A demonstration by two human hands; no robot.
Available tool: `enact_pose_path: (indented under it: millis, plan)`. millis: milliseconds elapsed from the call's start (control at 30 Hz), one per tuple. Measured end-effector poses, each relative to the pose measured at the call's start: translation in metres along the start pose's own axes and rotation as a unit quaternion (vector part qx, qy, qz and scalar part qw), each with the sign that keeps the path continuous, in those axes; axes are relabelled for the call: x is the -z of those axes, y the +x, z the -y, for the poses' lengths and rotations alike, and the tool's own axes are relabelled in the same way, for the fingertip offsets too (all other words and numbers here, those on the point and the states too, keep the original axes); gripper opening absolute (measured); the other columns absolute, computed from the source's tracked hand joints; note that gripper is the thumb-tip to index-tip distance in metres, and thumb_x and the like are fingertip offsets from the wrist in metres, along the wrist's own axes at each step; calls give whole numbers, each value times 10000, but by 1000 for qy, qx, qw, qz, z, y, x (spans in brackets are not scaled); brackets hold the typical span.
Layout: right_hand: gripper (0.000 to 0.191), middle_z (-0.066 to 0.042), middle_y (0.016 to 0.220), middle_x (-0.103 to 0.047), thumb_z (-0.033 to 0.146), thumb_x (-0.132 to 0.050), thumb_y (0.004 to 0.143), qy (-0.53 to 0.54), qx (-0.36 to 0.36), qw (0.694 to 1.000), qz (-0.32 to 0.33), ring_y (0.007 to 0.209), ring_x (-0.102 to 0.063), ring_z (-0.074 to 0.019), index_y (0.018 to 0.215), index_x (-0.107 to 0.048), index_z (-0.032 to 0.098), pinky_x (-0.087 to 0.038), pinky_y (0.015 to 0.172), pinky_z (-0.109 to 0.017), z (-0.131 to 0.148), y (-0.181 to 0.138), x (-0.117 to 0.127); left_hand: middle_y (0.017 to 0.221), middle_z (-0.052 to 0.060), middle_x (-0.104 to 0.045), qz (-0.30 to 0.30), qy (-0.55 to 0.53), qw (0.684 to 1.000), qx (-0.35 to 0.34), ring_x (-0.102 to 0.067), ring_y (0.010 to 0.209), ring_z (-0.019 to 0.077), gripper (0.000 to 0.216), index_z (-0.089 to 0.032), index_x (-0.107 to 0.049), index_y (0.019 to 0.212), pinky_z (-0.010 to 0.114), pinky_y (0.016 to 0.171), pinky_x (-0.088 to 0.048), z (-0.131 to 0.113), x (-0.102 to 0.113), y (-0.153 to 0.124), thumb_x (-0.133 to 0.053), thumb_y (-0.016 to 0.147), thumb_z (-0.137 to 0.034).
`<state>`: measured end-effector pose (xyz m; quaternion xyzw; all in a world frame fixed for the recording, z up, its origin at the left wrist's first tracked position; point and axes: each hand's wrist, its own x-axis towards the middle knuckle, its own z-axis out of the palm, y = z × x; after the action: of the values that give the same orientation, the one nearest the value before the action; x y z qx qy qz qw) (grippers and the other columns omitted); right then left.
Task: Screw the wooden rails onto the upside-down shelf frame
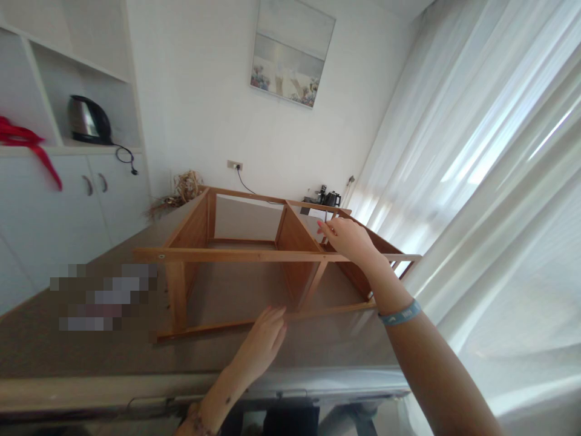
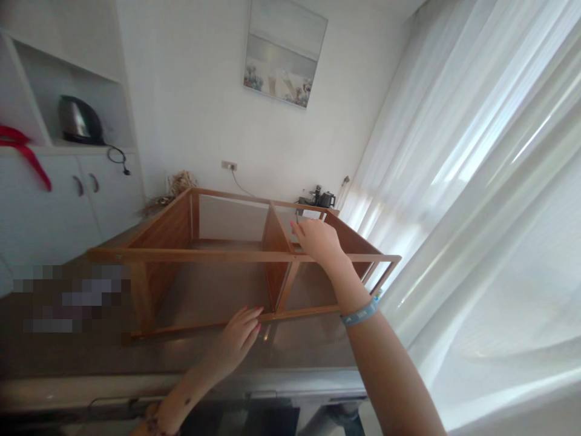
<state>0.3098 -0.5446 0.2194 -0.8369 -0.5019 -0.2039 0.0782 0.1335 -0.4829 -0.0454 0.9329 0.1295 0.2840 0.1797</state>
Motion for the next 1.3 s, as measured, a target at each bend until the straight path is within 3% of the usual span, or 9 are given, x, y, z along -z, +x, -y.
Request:
enact_pose_path:
  millis: [167, 367, 467, 933, 1200, 1300]
  plan:
    - [429, -246, 1081, -667, 340, -376, 985, -80, -76, 992, 55, 1066, -641, -299, 1034, -691, 53, -479, 888, -403, 35, 37, -12, 1313, 70, -600, 11, 3, 1000, -21, -544, 1262, 201, 378, -156, -664, 1059, 503, 1155, -407, 2, -4, -2, -310, 970, -252]
    - [366, -99, 1180, -621, 402, -569, 921, -127, -81, 981, 124, 1053, -615, -209, 1173, -591, 137, -508, 913, -432, 53, 49, -28, 1259, 83, -599, 28, -6, 999, -33, -555, 1207, 178, 371, -152, -635, 1049, 475, 1168, -379, 3, -2, -2, -286, 973, -250]
    - [364, -94, 1197, -599, 384, -583, 915, -147, -68, 977, 139, 1051, -604, -206, 1188, -575, 143, -517, 902, -427, 54, 47, -29, 1237, 85, -597, 37, -16, 998, -38, -560, 1175, 182, 380, -146, -626, 1048, 471, 1155, -380, 3, 1, -1, -270, 975, -260]
    - [355, -97, 1195, -605, 380, -584, 916, -179, -36, 971, 152, 1062, -604, -209, 1174, -585, 136, -512, 913, -431, 64, 40, -24, 1185, 74, -606, 65, -45, 997, -26, -554, 1121, 189, 396, -151, -636, 952, 475, 1102, -399, 3, 21, -3, -266, 979, -288]
    - [384, -109, 1171, -656, 439, -558, 922, -160, -40, 975, 145, 1089, -624, -212, 1129, -629, 123, -481, 961, -442, 73, 38, -21, 1206, 69, -599, 62, -46, 997, -24, -539, 1134, 190, 368, -166, -615, 1071, 445, 1062, -439, 10, 26, -13, -280, 979, -289]
    - [363, -155, 1173, -664, 385, -544, 930, -145, -41, 979, 140, 1101, -632, -230, 1141, -643, 107, -492, 937, -412, 76, 37, -20, 1208, 56, -598, 64, -45, 997, -22, -534, 1138, 183, 366, -173, -622, 1048, 431, 1055, -452, 11, 30, -17, -284, 980, -294]
